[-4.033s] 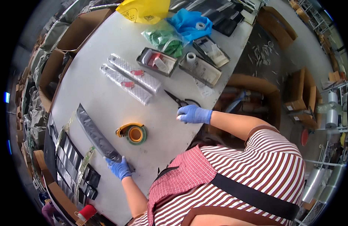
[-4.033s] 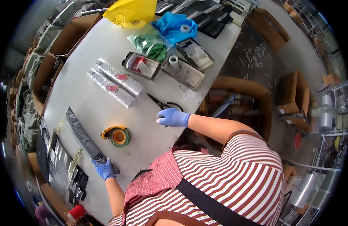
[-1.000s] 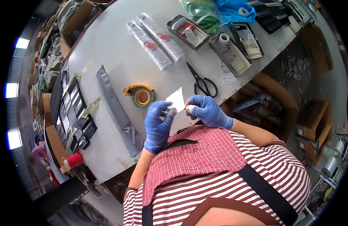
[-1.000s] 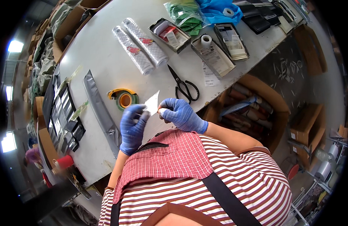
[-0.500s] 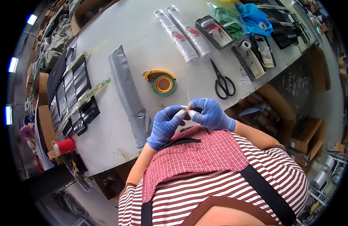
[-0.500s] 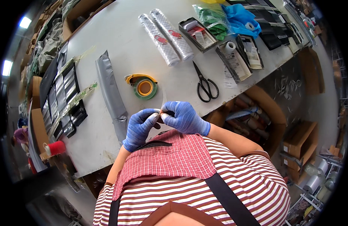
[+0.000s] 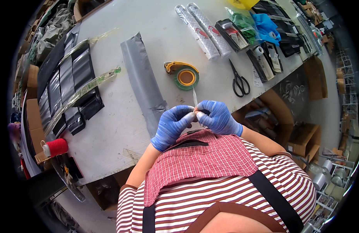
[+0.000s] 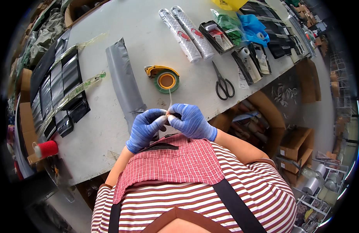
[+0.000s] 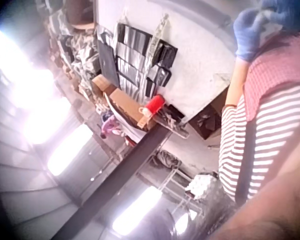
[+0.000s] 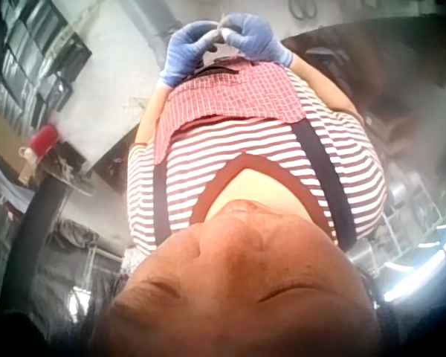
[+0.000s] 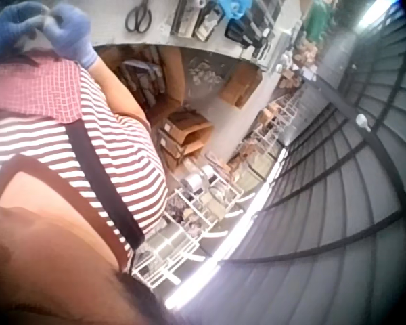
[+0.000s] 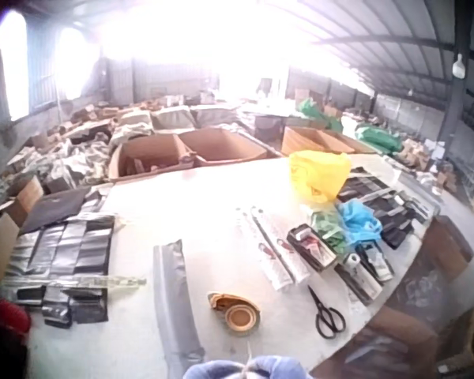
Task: The person takes long objects wrapped in plastic from a bin, places them inside black plastic mailing bags, and applies shipping labels and tape.
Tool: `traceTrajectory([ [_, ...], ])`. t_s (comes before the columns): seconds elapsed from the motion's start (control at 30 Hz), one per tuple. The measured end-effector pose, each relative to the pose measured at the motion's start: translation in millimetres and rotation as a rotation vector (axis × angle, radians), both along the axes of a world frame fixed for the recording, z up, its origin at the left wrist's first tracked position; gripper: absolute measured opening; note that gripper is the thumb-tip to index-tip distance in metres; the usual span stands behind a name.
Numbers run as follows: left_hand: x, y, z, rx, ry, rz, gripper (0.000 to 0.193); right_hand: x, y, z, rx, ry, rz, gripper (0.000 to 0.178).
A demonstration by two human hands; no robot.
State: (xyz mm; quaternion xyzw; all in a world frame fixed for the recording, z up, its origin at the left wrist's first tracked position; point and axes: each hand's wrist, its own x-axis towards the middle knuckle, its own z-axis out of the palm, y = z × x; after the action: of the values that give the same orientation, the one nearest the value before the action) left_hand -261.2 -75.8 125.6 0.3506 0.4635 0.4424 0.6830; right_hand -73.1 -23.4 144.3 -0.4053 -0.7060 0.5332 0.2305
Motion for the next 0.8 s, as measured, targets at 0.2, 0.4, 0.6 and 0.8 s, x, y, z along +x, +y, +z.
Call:
traceTrajectory([
  [0.2,-18,-11,-16,0.156,0.05,0.003,0.019,-19,-17,1,-0.135,0.033,-0.084,0.015],
  [0.4,-33,-13,-11,0.028,-0.065,-0.03,0.018,-33,-27,7,-0.017,-0.081,-0.091,0.015],
  [0.6,-75,1,-18,-0.086,0.006,0.064,0.015,-22,-23,8,0.151,-0.315,-0.188,0.012],
  [0.8,-165,42,-59,0.578,0.726,0.297,0.011,116,-7,-56,0.308,-0.785,-0.534,0.018],
])
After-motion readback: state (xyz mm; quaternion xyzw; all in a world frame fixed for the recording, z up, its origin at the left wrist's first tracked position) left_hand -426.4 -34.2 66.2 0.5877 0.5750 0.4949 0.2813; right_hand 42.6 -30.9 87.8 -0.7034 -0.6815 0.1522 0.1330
